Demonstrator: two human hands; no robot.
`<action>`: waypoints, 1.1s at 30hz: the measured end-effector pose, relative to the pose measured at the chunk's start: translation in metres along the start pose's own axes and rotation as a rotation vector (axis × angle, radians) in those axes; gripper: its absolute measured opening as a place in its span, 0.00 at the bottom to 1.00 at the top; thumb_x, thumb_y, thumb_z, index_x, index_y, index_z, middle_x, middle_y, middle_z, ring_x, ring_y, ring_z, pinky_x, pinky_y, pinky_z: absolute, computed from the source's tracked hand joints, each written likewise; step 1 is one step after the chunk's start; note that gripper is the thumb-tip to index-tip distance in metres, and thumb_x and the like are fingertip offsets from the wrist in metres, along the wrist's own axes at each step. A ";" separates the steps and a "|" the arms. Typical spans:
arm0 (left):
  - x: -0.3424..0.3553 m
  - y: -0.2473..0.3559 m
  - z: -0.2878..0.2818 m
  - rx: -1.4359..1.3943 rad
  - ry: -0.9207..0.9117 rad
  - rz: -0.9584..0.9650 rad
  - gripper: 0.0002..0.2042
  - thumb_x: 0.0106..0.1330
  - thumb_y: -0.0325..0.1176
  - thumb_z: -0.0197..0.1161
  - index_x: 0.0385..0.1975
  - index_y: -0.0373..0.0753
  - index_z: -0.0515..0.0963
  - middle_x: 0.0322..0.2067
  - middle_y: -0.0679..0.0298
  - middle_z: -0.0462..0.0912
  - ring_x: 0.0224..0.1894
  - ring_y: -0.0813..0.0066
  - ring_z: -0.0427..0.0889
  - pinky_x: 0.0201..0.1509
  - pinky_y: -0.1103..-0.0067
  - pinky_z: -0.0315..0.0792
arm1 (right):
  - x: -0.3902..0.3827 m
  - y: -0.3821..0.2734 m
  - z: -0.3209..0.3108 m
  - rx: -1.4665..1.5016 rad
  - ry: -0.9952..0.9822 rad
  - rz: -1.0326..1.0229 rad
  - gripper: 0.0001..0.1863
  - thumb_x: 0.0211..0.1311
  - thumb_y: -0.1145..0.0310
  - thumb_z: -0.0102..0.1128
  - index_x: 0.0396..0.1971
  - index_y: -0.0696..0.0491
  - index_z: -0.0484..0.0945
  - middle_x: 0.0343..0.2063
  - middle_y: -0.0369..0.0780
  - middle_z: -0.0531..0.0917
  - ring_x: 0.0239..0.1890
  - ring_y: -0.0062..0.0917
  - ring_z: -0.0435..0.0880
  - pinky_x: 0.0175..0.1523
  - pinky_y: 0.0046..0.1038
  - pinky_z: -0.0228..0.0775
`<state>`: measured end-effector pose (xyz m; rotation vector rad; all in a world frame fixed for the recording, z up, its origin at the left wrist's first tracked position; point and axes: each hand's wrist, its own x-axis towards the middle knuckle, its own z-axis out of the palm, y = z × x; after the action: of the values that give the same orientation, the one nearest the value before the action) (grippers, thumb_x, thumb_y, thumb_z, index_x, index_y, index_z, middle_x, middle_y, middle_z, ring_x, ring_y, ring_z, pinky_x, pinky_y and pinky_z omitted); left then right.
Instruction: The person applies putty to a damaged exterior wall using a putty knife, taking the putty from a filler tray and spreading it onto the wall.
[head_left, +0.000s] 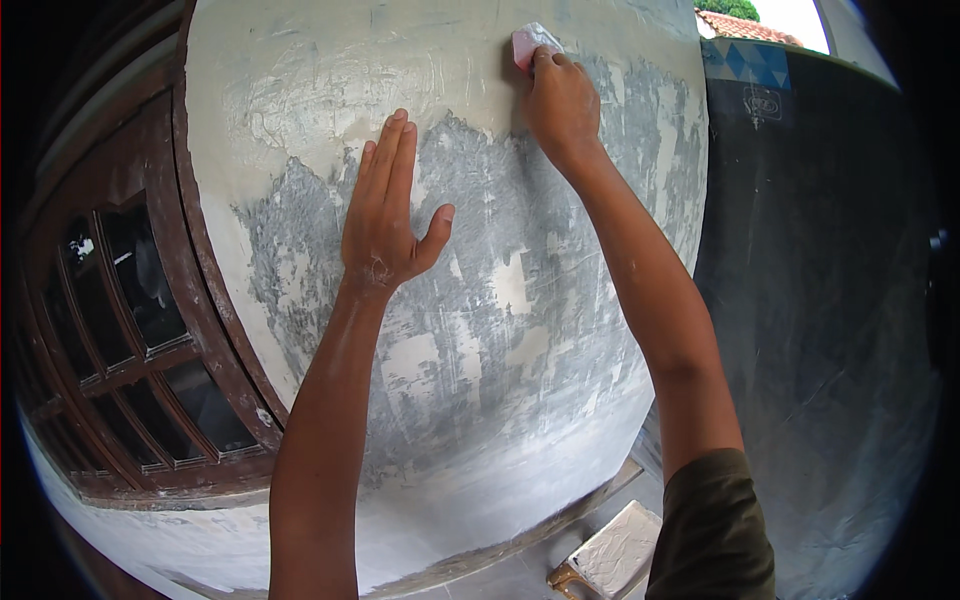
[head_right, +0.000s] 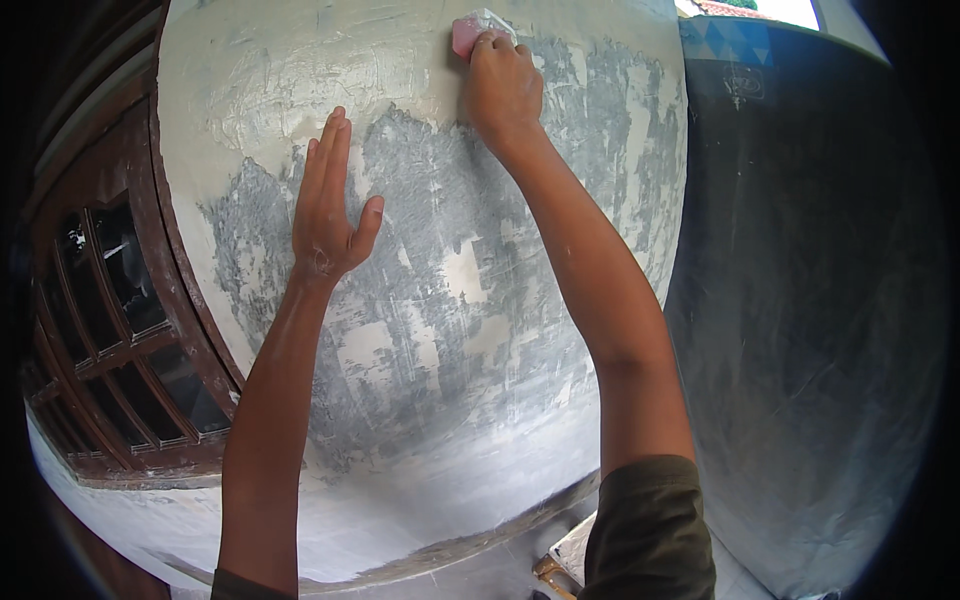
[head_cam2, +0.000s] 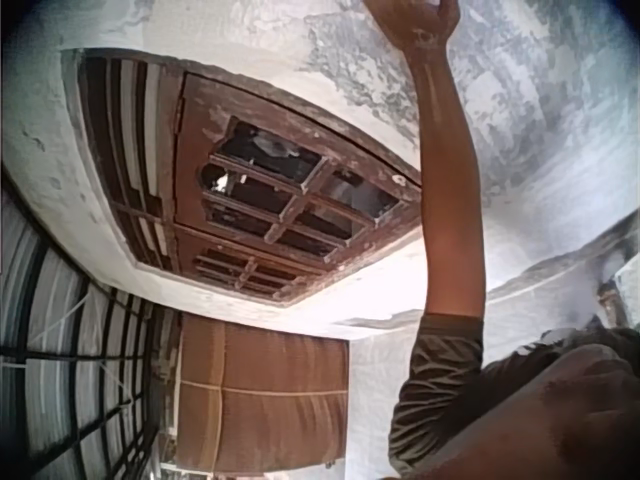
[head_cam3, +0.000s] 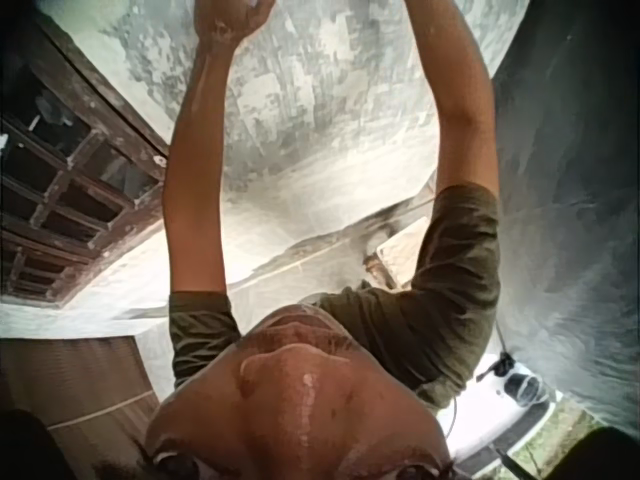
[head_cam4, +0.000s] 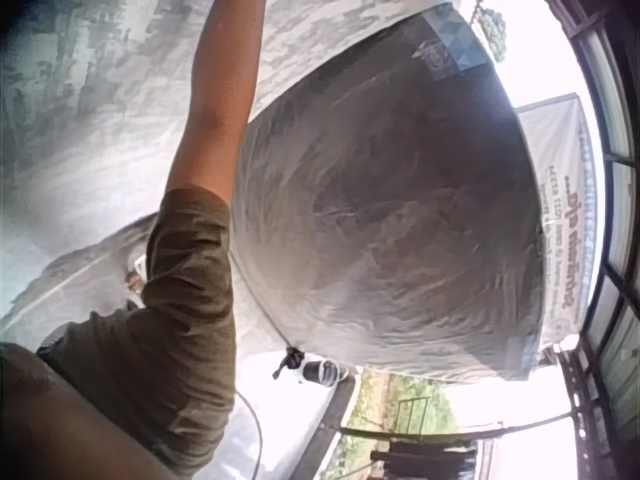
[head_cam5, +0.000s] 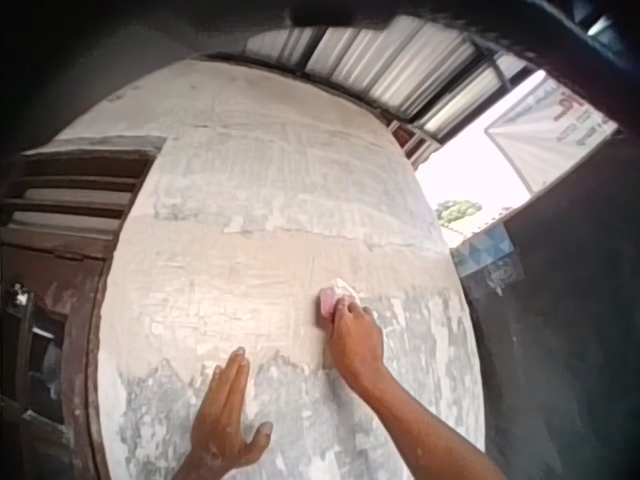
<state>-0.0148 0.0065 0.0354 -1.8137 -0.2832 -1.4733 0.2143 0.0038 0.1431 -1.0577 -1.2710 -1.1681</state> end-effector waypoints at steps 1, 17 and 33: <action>0.000 -0.001 0.000 0.003 -0.002 0.003 0.36 0.66 0.41 0.54 0.72 0.29 0.55 0.72 0.43 0.59 0.75 0.46 0.59 0.76 0.50 0.51 | -0.003 0.001 0.003 0.000 0.001 0.000 0.21 0.57 0.78 0.55 0.53 0.65 0.76 0.43 0.50 0.84 0.45 0.43 0.83 0.45 0.39 0.81; 0.001 0.001 0.001 -0.015 -0.007 0.003 0.37 0.68 0.43 0.54 0.73 0.29 0.55 0.72 0.43 0.59 0.75 0.45 0.58 0.76 0.50 0.51 | -0.014 -0.006 -0.030 0.113 0.041 -0.023 0.16 0.56 0.79 0.57 0.46 0.61 0.78 0.37 0.47 0.83 0.42 0.43 0.83 0.44 0.41 0.79; -0.001 -0.001 -0.005 -0.010 0.001 0.001 0.36 0.70 0.45 0.51 0.72 0.28 0.55 0.72 0.42 0.60 0.74 0.44 0.59 0.76 0.51 0.51 | -0.117 -0.047 -0.056 0.276 -0.112 -0.103 0.26 0.51 0.79 0.60 0.55 0.65 0.74 0.35 0.45 0.80 0.40 0.39 0.80 0.38 0.37 0.80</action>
<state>-0.0191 0.0041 0.0352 -1.8212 -0.2750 -1.4775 0.1807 -0.0526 0.0218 -0.8709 -1.5405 -0.9856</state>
